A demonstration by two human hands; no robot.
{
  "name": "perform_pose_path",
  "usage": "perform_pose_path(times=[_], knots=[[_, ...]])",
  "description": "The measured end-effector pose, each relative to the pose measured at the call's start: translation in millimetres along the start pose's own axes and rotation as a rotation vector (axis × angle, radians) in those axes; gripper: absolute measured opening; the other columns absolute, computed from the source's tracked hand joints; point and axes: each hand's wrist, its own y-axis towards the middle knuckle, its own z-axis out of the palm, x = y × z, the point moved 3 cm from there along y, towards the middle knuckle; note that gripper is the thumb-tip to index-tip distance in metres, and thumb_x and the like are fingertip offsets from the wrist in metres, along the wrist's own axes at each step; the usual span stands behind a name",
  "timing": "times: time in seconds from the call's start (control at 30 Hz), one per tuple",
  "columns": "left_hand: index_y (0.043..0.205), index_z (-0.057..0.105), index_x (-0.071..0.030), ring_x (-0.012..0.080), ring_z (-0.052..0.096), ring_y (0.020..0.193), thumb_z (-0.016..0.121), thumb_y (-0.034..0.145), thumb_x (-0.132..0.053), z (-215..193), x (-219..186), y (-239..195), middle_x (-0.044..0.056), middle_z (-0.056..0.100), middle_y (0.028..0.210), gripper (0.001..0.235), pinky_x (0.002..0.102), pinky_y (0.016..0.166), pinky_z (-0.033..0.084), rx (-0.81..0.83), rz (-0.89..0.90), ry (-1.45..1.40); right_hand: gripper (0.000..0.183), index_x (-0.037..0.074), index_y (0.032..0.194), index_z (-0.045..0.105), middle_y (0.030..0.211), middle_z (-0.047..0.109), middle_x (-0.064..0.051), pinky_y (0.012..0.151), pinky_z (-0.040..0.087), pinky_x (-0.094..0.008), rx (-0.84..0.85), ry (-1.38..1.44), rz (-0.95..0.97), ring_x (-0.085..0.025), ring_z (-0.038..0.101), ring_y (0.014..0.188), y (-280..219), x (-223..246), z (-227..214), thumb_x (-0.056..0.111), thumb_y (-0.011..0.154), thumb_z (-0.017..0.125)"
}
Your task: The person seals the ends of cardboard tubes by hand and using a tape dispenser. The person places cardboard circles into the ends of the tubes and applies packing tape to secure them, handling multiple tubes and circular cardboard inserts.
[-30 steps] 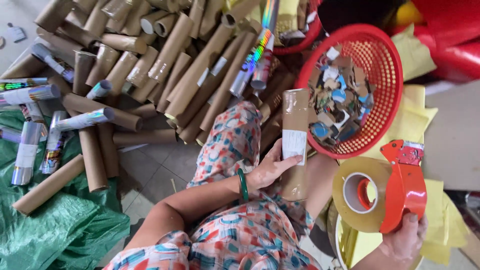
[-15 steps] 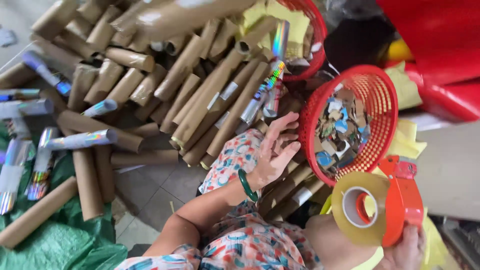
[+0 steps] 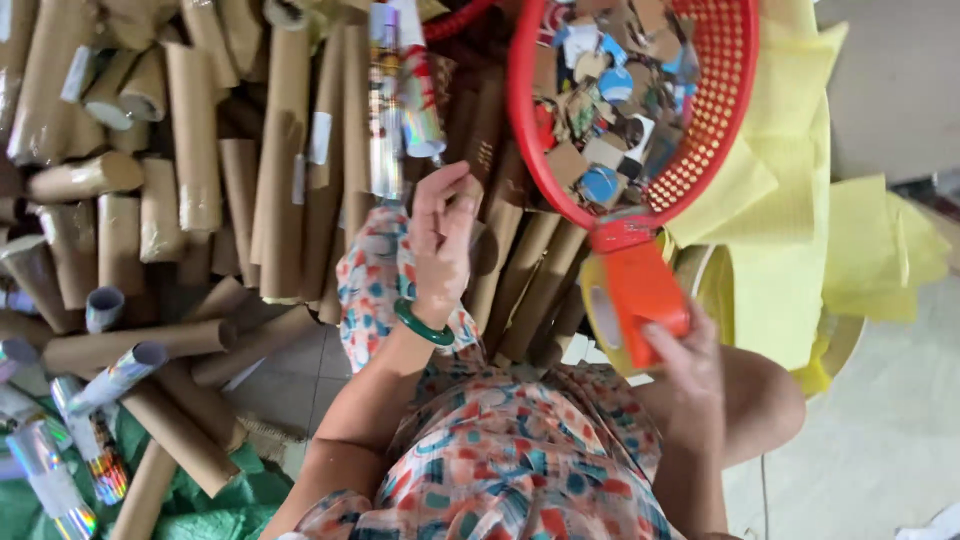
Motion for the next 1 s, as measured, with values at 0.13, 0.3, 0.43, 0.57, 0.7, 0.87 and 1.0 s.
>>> perform_pose_path(times=[0.13, 0.3, 0.43, 0.57, 0.7, 0.87, 1.0], knots=[[0.138, 0.056, -0.002, 0.0132, 0.059, 0.121, 0.061, 0.106, -0.004, 11, 10, -6, 0.004, 0.061, 0.127, 0.033, 0.027, 0.109, 0.046, 0.003, -0.042, 0.013, 0.076, -0.007, 0.15, 0.045, 0.131, 0.067, -0.015, 0.099, 0.055, -0.034, 0.172, -0.12, -0.019, -0.02, 0.066, 0.116, 6, -36, 12, 0.009, 0.083, 0.077], [0.136, 0.055, -0.002, 0.013, 0.057, 0.123, 0.061, 0.105, -0.006, 25, 26, -16, 0.004, 0.059, 0.131, 0.032, 0.025, 0.106, 0.046, 0.077, -0.074, 0.098, 0.076, -0.008, 0.152, 0.044, 0.134, 0.065, -0.016, 0.105, 0.051, -0.034, 0.205, 0.006, -0.019, -0.019, 0.064, 0.121, -1, -41, 9, 0.011, 0.085, 0.077], [0.138, 0.056, -0.002, 0.0112, 0.057, 0.115, 0.061, 0.107, -0.007, 30, 38, -23, 0.003, 0.062, 0.125, 0.032, 0.025, 0.104, 0.047, 0.093, -0.16, 0.134, 0.077, -0.006, 0.15, 0.047, 0.13, 0.069, -0.016, 0.101, 0.053, -0.034, 0.114, 0.031, 0.074, -0.02, 0.067, 0.116, -6, -26, 0, 0.015, 0.082, 0.077], [0.137, 0.059, -0.002, 0.0102, 0.06, 0.11, 0.062, 0.108, -0.009, 29, 48, -22, 0.003, 0.065, 0.12, 0.03, 0.027, 0.101, 0.051, 0.066, -0.128, 0.17, 0.081, -0.006, 0.15, 0.045, 0.133, 0.066, -0.014, 0.103, 0.051, -0.035, 0.107, 0.146, 0.076, -0.02, 0.065, 0.119, 3, -16, -4, 0.02, 0.081, 0.079], [0.134, 0.059, -0.002, 0.0107, 0.061, 0.114, 0.062, 0.106, -0.008, 26, 54, -23, 0.003, 0.065, 0.12, 0.029, 0.028, 0.101, 0.052, 0.028, -0.122, 0.115, 0.081, -0.006, 0.15, 0.046, 0.134, 0.067, -0.018, 0.105, 0.05, -0.034, 0.24, -0.156, -0.117, -0.022, 0.064, 0.121, 22, -27, -2, 0.023, 0.084, 0.081], [0.133, 0.061, -0.003, 0.0097, 0.062, 0.113, 0.062, 0.108, -0.009, 18, 64, -29, 0.002, 0.065, 0.117, 0.025, 0.028, 0.101, 0.053, 0.009, -0.129, 0.16, 0.087, 0.003, 0.146, 0.05, 0.106, 0.076, -0.023, 0.085, 0.061, -0.039, 0.338, -0.573, -0.195, -0.032, 0.079, 0.096, 38, -42, 33, 0.042, 0.076, 0.084], [0.131, 0.062, -0.003, 0.0093, 0.063, 0.111, 0.062, 0.107, -0.009, 15, 68, -27, 0.001, 0.066, 0.112, 0.025, 0.028, 0.098, 0.054, 0.005, -0.155, 0.185, 0.093, 0.004, 0.148, 0.049, 0.105, 0.072, -0.029, 0.081, 0.058, -0.048, 0.303, -0.758, -0.272, -0.045, 0.072, 0.09, 52, -83, 46, 0.048, 0.075, 0.085]])
